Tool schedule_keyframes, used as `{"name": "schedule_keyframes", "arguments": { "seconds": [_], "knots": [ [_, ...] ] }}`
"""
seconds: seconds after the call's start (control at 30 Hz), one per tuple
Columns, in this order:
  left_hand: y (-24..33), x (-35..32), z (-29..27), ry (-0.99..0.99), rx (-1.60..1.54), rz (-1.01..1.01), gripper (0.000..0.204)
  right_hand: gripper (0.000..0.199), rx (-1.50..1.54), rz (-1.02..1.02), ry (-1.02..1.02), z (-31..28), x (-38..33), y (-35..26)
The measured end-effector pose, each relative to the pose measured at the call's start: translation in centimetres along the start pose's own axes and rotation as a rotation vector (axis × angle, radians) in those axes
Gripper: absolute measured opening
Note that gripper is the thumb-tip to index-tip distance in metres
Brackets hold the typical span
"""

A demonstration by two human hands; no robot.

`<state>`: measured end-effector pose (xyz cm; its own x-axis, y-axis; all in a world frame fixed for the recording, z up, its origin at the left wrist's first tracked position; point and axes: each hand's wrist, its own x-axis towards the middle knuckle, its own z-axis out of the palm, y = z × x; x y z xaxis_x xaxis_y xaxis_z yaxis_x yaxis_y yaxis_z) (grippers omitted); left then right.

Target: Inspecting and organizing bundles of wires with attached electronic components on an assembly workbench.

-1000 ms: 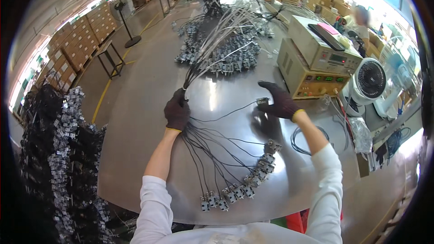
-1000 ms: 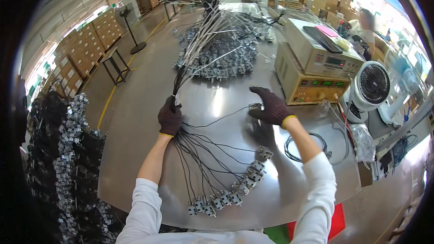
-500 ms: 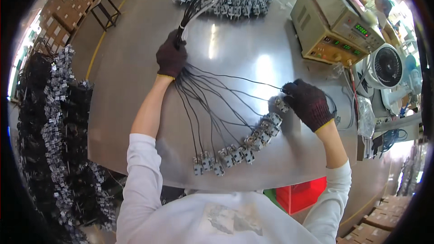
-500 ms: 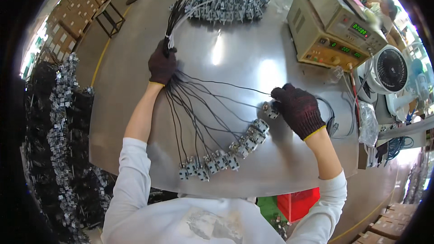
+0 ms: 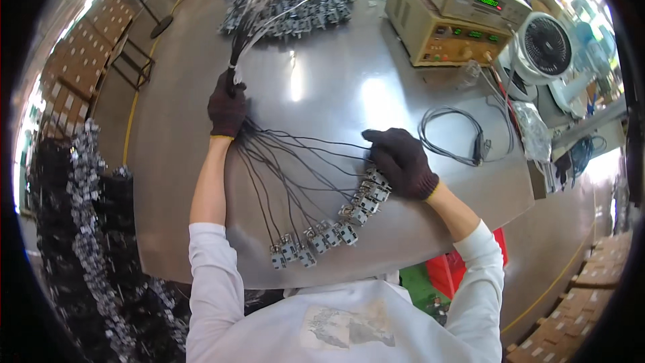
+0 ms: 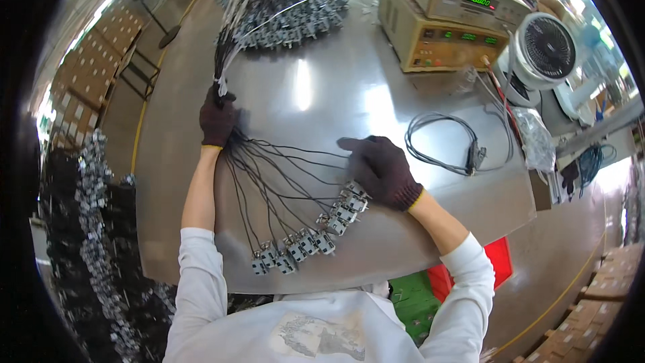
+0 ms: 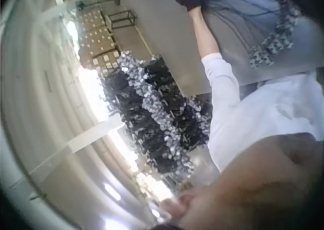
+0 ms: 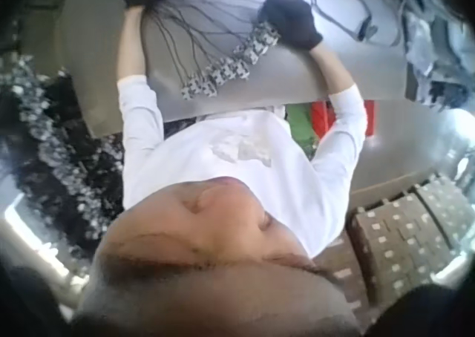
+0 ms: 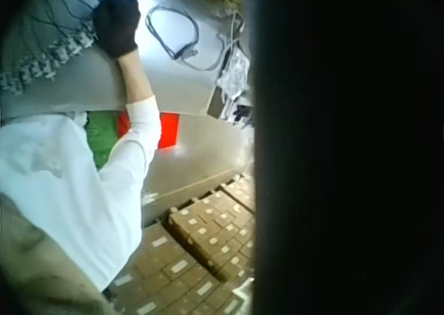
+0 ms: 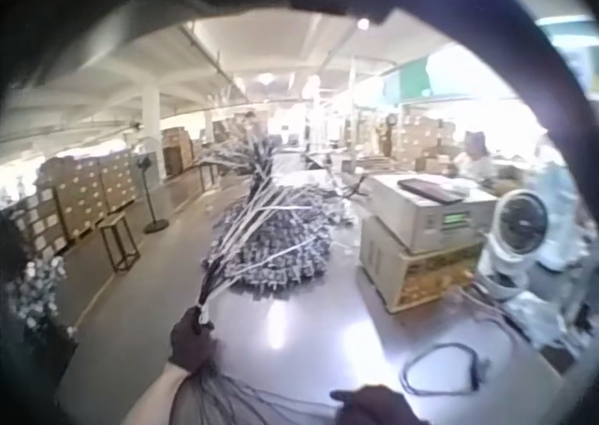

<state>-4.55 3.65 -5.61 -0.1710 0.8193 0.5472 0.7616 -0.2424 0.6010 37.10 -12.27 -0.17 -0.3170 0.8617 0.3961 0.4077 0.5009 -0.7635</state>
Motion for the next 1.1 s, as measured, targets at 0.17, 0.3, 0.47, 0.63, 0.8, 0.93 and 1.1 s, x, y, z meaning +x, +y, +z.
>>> {"name": "schedule_keyframes", "arguments": {
  "seconds": [0.17, 0.3, 0.47, 0.63, 0.8, 0.93, 1.1],
  "knots": [
    [0.3, -0.1, -0.6, -0.022, 0.112, 0.042, 0.043, 0.029, -0.233, -0.187, -0.197, -1.4, 1.8, -1.5],
    [0.7, -0.1, -0.3, 0.018, 0.12, 0.053, 0.045, 0.03, -0.374, 0.027, -0.319, -1.5, 1.5, -2.0],
    [0.3, -0.2, -0.5, 0.006, 0.032, 0.048, 0.047, 0.038, -0.175, 0.171, -0.182, -1.4, -0.6, -3.7],
    [-0.5, 0.0, -0.9, -0.09, -0.166, -0.055, 0.053, 0.041, -0.284, 0.16, -0.074, -0.1, -1.2, -7.1],
    [2.6, -1.9, -3.8, -0.183, -0.119, 0.002, 0.066, 0.036, -0.35, 0.004, 0.171, 1.6, -2.1, -5.2],
    [3.4, -5.8, -8.8, -0.213, 0.107, 0.14, 0.068, 0.033, -0.326, 0.017, 0.152, 1.6, -2.8, -5.1],
    [12.5, -10.2, -13.7, -0.463, 0.249, 0.693, 0.054, 0.03, -0.323, -0.006, 0.162, 1.9, -2.3, -5.4]
  ]
}}
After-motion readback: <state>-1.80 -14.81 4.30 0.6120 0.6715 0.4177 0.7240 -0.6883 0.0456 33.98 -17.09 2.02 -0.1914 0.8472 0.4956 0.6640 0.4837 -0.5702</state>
